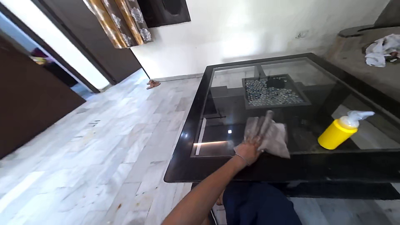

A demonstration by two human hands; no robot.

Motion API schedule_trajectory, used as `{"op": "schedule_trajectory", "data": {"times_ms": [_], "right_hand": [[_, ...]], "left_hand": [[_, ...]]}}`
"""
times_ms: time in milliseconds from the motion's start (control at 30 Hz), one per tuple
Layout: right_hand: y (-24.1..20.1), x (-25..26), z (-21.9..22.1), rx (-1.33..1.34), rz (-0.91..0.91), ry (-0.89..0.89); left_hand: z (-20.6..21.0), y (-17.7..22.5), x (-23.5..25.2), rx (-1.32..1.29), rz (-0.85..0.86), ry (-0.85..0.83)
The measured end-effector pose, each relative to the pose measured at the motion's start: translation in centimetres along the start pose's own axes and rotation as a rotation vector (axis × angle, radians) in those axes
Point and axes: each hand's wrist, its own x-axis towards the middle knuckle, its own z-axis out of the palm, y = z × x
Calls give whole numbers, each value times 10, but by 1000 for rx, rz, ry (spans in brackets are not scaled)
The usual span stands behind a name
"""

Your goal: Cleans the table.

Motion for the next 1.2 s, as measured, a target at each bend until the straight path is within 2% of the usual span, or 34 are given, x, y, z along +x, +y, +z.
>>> {"op": "schedule_trajectory", "data": {"times_ms": [67,167,300,400,500,600,733,800,867,1000,1100,1200], "right_hand": [[-3,-12,-9,12,52,-33],[1,-12,-9,-128,10,-100],[29,5,13,-113,-38,-25],[42,-15,7,-69,3,-3],[52,-41,2,-33,37,4],[54,-43,1,-46,47,-15],[45,-22,10,-47,22,-68],[43,-12,14,-48,16,-95],[41,-5,16,-58,34,-96],[38,-23,5,16,102,32],[45,-27,6,13,96,66],[53,-15,14,-44,78,21]], "left_hand": [[5,-1,-15,60,154,-42],[1,-26,-36,73,121,-32],[-10,-84,-79,29,-243,73],[-19,-136,-124,-53,-572,187],[-18,-173,-158,-134,-772,280],[-23,-172,-165,-164,-879,277],[-16,-125,-136,-181,-928,285],[-7,-86,-114,-160,-864,265],[7,-46,-95,-137,-711,231],[25,20,-72,-82,-210,51],[25,36,-62,-39,62,-61],[24,24,-70,5,121,-70]]}}
